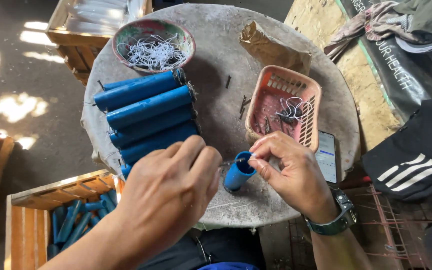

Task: Inserting candle wicks into blue cylindrical molds and securing the metal bases.

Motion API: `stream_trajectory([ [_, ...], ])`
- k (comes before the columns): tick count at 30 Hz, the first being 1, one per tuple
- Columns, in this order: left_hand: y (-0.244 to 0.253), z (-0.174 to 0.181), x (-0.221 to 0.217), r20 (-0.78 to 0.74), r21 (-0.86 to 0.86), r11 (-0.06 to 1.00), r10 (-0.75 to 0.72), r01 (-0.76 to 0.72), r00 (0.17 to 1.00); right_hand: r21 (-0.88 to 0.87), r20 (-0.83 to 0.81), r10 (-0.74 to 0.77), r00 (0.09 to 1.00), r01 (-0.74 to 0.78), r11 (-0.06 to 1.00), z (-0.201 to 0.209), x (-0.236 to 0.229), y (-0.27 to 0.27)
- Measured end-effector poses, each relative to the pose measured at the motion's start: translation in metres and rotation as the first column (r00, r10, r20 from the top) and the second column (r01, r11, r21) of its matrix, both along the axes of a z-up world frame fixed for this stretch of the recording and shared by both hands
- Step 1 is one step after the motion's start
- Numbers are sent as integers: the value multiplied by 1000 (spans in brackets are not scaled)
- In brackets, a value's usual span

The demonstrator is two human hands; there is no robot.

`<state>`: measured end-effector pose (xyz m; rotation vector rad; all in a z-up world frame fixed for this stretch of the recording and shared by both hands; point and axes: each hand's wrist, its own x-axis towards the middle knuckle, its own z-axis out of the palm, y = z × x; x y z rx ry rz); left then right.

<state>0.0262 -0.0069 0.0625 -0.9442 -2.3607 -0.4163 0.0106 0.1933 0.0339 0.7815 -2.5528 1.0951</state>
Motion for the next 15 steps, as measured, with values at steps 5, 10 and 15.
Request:
stream_trajectory([
  [5, 13, -15, 2, 47, -102, 995, 19, -14, 999, -17, -18, -33, 999, 32, 999, -6, 0, 7],
  [10, 31, -27, -2, -4, -86, 996, -10, 10, 1000, -16, -18, -64, 998, 64, 998, -8, 1, 12],
  [15, 43, -33, -2, -50, -102, 995, 4, -10, 999, -6, -16, -93, 996, 93, 996, -10, 2, 14],
])
